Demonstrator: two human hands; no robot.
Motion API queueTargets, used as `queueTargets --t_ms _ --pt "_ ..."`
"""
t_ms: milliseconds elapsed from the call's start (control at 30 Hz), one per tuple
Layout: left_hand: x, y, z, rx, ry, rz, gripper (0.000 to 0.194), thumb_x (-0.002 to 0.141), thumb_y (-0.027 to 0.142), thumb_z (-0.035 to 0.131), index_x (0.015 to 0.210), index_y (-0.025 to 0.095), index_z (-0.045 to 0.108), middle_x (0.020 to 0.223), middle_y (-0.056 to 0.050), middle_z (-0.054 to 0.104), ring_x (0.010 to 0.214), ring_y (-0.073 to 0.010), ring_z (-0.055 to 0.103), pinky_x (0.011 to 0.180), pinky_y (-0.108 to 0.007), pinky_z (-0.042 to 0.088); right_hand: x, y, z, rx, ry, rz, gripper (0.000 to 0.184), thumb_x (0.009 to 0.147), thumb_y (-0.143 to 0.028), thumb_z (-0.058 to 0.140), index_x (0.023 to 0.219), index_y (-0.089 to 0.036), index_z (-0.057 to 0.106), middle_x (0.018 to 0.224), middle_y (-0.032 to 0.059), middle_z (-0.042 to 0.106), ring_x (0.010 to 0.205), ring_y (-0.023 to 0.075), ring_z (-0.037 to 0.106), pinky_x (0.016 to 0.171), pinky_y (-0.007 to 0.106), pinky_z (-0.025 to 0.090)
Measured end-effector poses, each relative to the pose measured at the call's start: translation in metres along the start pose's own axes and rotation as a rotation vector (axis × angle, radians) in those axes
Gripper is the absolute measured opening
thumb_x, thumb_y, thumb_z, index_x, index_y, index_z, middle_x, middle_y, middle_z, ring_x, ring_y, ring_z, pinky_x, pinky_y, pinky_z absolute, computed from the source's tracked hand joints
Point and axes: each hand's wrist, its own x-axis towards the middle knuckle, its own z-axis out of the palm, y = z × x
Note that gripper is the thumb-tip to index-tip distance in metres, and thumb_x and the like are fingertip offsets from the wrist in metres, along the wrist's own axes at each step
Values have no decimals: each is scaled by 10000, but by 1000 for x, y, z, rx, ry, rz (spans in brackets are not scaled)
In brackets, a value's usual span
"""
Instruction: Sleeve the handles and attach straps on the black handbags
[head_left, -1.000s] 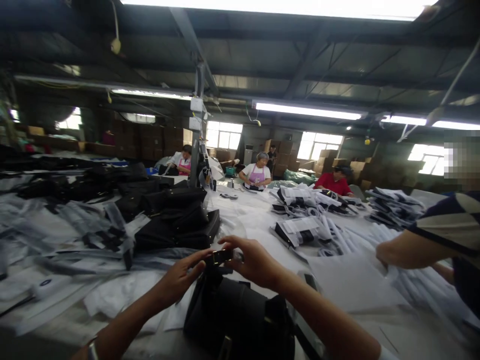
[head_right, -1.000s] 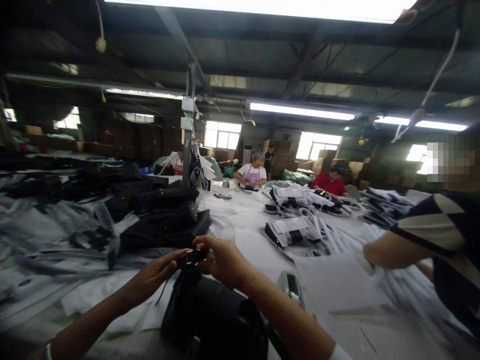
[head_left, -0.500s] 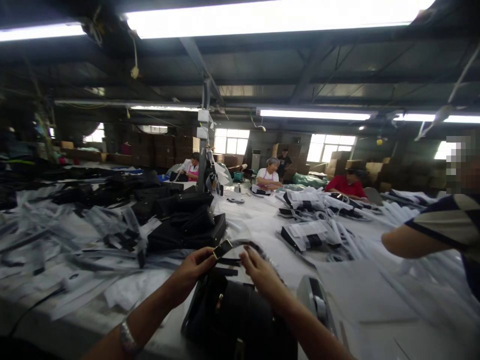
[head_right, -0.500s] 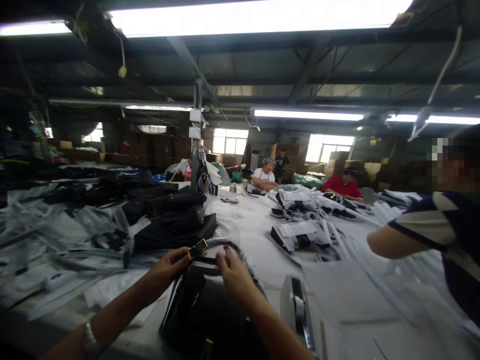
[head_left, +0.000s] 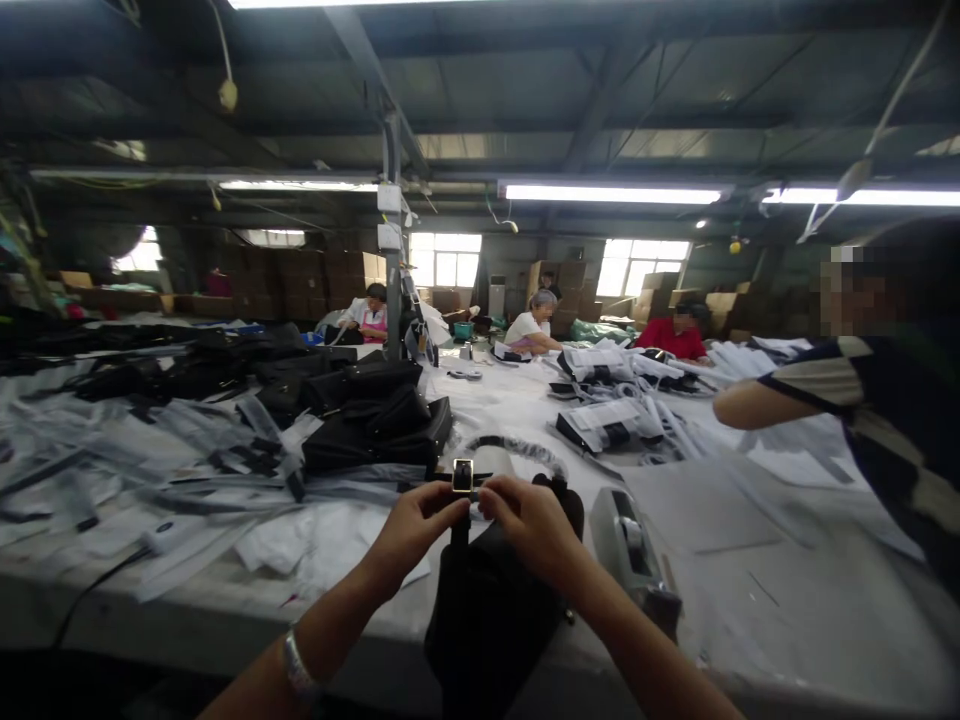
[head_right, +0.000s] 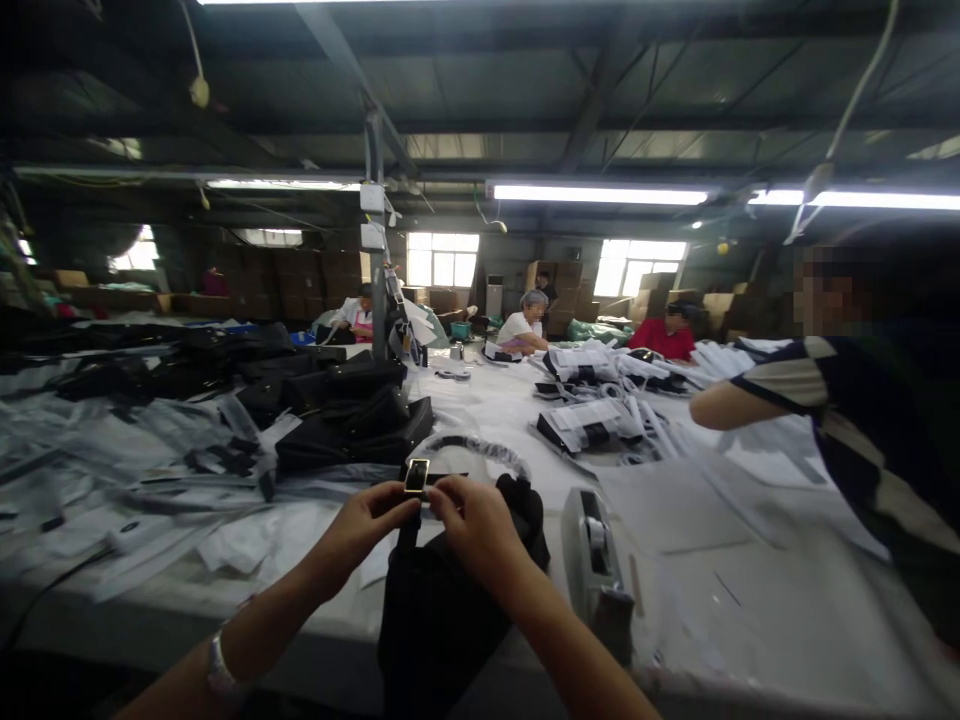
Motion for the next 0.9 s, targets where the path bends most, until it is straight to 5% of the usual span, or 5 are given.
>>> queueTargets --t_ms 200,333,500,733,900 --pt "-7 -3 4 -61 6 14 271 788 327 735 1019 185 734 968 -54 746 872 -205 647 712 -258 475 -64 -10 14 -317 -66 23 173 871 -281 615 1018 -223 684 936 37 747 886 221 688 787 292 479" --pt "17 10 12 -123 -1 83 243 760 306 754 968 179 741 940 -37 745 871 -195 650 782 -268 485 -59 -1 19 -359 -75 43 434 789 -275 709 1214 -213 642 1182 77 705 1098 267 642 942 333 455" --pt "32 8 9 -55 -57 109 247 739 314 765 932 164 729 890 -38 745 819 -194 666 736 -265 498 -41 29 40 -247 -40 156 320 805 -357 683 1098 -237 725 1073 56 755 1019 268 687 865 326 501" --pt "-23 -37 -26 253 167 97 294 823 366 683 1082 228 668 1035 -46 714 972 -224 666 827 -316 524 -36 36 56 -273 2 137 261 865 -410 604 1059 -304 742 1041 16 767 983 244 702 795 305 488" --pt "-53 -66 -21 309 151 30 295 760 329 743 1028 219 683 1004 -41 725 937 -239 670 792 -329 540 -28 34 52 -298 -37 117 245 865 -399 601 1036 -300 746 1006 14 771 959 234 699 749 287 476"
